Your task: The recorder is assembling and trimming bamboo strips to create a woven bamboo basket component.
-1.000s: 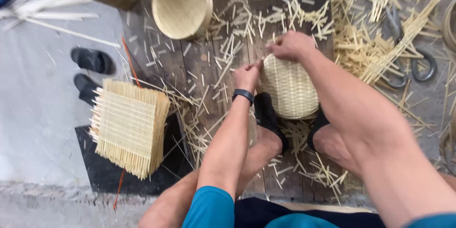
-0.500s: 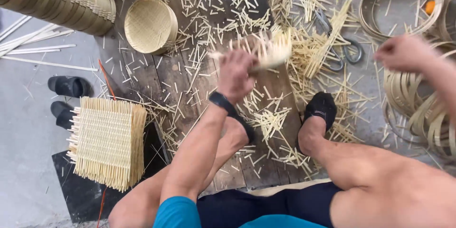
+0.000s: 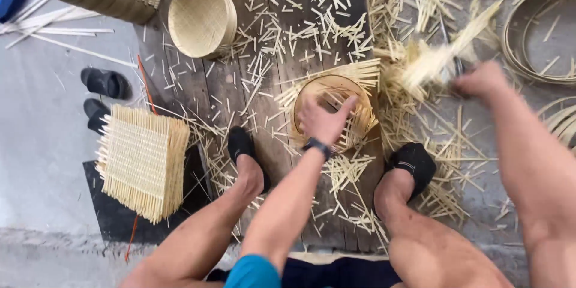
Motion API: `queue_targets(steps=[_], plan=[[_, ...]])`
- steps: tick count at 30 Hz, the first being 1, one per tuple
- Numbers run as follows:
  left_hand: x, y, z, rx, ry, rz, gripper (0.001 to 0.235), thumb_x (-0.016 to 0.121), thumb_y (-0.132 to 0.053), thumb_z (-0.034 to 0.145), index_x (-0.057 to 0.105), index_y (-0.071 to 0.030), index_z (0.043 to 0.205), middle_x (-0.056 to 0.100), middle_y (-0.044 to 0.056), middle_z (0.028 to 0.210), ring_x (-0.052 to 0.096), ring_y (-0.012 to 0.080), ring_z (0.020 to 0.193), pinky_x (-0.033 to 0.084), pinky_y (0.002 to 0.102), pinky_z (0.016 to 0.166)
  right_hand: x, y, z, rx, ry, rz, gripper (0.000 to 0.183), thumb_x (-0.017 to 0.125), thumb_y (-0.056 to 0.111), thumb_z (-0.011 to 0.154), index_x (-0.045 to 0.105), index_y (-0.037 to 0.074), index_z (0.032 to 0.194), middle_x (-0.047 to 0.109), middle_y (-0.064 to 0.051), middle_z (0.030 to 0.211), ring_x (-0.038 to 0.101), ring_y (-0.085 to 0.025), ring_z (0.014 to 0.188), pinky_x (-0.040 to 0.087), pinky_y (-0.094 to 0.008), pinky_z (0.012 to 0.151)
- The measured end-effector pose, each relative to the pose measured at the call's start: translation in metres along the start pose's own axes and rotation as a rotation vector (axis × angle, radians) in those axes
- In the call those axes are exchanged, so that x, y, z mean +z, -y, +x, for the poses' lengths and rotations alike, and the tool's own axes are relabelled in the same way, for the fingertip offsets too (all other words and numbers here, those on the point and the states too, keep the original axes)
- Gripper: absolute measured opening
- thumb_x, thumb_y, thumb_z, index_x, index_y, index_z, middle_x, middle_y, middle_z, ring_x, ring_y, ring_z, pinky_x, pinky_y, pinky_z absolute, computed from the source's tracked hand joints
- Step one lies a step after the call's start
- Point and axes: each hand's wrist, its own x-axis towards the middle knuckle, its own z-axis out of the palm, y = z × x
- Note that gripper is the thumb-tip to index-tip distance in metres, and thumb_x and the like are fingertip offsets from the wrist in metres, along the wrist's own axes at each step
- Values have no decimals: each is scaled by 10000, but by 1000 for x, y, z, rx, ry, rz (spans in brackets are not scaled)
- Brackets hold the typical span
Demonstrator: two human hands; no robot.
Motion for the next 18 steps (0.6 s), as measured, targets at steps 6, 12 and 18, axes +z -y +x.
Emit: queue_targets(steps=[6, 12, 18], plan=[[8, 3, -2, -103, 297, 378, 848, 765, -614, 778, 432, -160, 1412, 470, 185, 1514, 384, 410, 1441, 291, 708, 1118, -83, 53, -83, -36, 163, 1484, 387, 658, 100, 944, 651, -27, 1310, 726, -174, 1108, 717, -148, 894, 617, -297, 841], [-13, 20, -18, 52, 2, 242, 1294, 862, -574, 624, 184, 58, 1528, 378, 320, 1463, 337, 503, 1358, 187, 639, 1135, 2, -13, -124, 30, 262, 739, 485, 879, 148, 727, 717, -17, 1154, 731, -177, 857, 642, -226, 688, 483, -350, 585], [-18, 19, -9, 112, 51, 332, 1176, 829, -502, 701, 237, 49, 1554, 455, 265, 1380, 442, 427, 1252, 271, 563, 1129, -22, -15, -96, -162, 460, 46, 407, 983, 269, 614, 822, 22, 895, 797, -152, 741, 670, -210, 638, 529, -372, 602]])
